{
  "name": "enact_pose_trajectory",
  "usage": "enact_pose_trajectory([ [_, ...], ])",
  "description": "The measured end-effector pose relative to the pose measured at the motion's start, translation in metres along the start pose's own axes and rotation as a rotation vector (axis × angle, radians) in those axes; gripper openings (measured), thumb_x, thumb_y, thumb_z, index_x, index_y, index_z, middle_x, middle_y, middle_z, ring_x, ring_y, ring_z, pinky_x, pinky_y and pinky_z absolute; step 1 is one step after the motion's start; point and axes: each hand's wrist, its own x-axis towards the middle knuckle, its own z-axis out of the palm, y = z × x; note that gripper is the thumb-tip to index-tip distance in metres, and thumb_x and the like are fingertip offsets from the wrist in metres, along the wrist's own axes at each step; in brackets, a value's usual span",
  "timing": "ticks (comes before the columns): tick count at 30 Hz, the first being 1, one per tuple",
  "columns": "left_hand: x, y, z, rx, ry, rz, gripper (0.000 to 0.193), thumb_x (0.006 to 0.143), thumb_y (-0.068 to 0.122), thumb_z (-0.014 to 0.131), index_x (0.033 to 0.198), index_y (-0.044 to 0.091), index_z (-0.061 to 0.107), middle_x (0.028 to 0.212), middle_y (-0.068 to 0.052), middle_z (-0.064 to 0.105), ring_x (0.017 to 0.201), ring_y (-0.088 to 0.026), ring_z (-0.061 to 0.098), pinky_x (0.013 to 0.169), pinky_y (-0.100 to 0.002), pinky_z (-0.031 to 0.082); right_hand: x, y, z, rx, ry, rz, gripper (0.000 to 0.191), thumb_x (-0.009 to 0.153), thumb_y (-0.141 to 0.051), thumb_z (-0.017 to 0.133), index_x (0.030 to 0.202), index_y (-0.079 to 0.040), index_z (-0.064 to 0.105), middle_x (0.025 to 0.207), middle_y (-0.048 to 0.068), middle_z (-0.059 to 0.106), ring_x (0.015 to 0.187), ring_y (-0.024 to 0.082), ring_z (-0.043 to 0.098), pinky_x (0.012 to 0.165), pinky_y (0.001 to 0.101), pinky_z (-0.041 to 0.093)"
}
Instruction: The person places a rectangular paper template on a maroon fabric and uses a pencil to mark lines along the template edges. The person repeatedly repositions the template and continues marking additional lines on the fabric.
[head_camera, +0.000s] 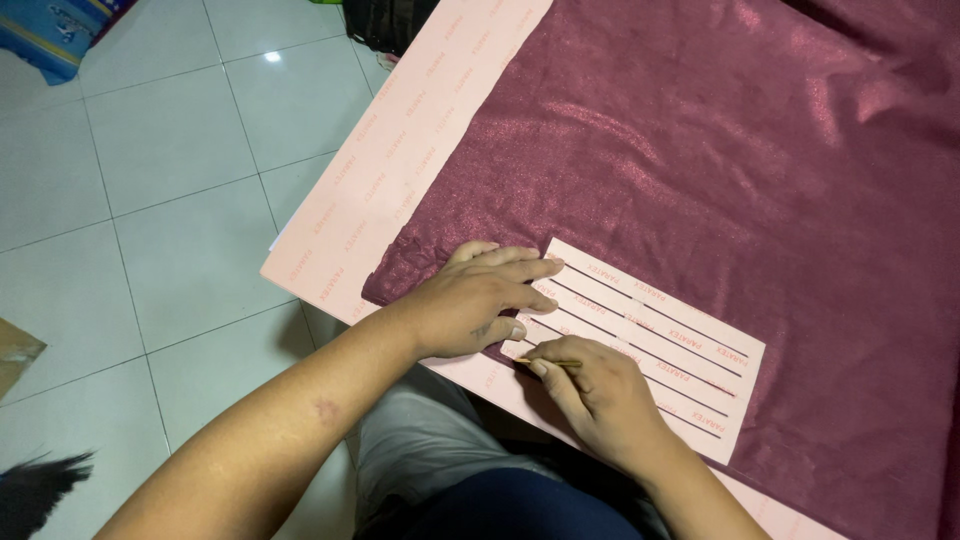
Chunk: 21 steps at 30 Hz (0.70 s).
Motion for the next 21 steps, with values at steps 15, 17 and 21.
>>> enact_pose_trajectory([
  [15,-0.001,-0.005,0.001,0.022,0.001,0.031,0.042,0.086,0.023,0.071,0.128,0.022,0.070,0.161,0.000,0.041,0.150,-0.025,0.032,0.120,-0.050,0.017,-0.038,0.003,-0.027,-0.151,0.021,0.082,0.012,0.091,-0.015,0.068,0.095,-0.006,0.074,0.090,0.006,0.078,0.079,0.023,0.075,0.070,0.0331,0.059],
  [17,0.000,-0.005,-0.001,0.021,-0.002,0.051,0.042,0.087,0.023,0.071,0.129,0.022,0.069,0.162,-0.001,0.039,0.151,-0.027,0.029,0.120,-0.050,0.016,-0.058,0.005,-0.044,-0.197,0.039,0.160,0.014,0.090,-0.016,0.067,0.095,-0.007,0.076,0.089,0.006,0.078,0.078,0.022,0.076,0.070,0.0320,0.060],
  [21,0.004,0.005,0.001,0.041,0.023,0.080,0.039,0.084,0.017,0.069,0.123,0.019,0.072,0.157,-0.007,0.042,0.145,-0.033,0.030,0.116,-0.055,0.014,-0.083,0.010,-0.057,-0.175,0.073,0.294,0.016,0.090,-0.017,0.067,0.097,-0.008,0.078,0.088,0.004,0.080,0.075,0.019,0.078,0.067,0.0303,0.061],
])
